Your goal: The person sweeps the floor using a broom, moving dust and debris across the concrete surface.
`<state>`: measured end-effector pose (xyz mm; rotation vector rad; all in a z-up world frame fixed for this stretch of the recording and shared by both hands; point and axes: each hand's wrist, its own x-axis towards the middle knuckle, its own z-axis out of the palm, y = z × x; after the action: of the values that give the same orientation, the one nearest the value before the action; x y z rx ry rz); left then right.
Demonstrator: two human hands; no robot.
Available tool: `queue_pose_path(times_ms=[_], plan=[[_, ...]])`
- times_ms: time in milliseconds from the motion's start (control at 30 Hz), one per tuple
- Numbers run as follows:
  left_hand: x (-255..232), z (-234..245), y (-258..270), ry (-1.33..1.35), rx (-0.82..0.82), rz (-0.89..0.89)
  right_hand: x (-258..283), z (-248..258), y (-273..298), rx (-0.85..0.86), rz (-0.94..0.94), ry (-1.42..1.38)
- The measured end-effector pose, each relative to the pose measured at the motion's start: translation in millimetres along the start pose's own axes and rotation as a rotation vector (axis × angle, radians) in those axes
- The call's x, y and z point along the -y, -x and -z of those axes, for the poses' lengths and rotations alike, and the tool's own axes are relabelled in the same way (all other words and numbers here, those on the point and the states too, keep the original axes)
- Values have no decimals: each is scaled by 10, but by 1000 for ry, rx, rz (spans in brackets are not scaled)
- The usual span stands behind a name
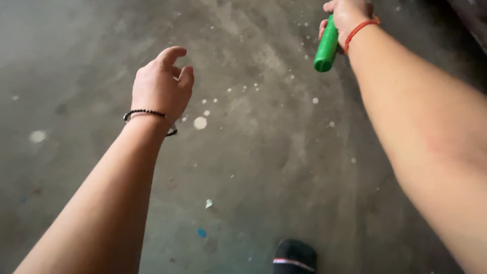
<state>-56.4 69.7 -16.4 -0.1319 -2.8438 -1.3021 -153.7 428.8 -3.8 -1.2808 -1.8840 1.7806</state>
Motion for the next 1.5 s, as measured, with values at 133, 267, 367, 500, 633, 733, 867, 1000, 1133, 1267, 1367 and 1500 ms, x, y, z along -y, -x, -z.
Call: queue_pose_path(times_ms=[133, 267, 367, 500, 633, 733, 867, 1000, 1133, 1267, 1367, 1500], plan=[[-40, -306, -148, 54, -29, -9, 128, 121, -776, 127, -6, 159], [-26, -470, -203, 74, -17, 79, 156, 7, -1025, 143, -21, 213], [-83, -541, -362, -33, 7, 79, 24, -34, -926, 128, 128, 208], [-327, -818, -689, -66, 20, -19, -264, -126, -881, 74, 122, 3], [-710, -1128, -1036, -130, 108, -24, -236, -16, -1089, -2, 105, -41], [-931, -1310, -1252, -156, 142, 21, -110, 113, -1392, -55, 79, -83], [-1109, -1511, -1499, -174, 142, -64, 81, 346, -1861, -18, 79, -23], [-1244, -1574, -1686, -182, 164, -56, 243, 368, -2035, -65, 153, 314], [-1198, -1505, -1787, -234, 151, -130, 272, 312, -2065, -32, 270, 573], [-1071, -1403, -1738, -228, 171, -109, 210, 314, -2153, 39, 402, 856], [-1011, -1329, -1643, -246, 193, -65, 32, 253, -2149, 124, 746, 1061], [-984, -1109, -1452, -231, 154, -90, -51, 326, -1777, 327, 943, 1082]])
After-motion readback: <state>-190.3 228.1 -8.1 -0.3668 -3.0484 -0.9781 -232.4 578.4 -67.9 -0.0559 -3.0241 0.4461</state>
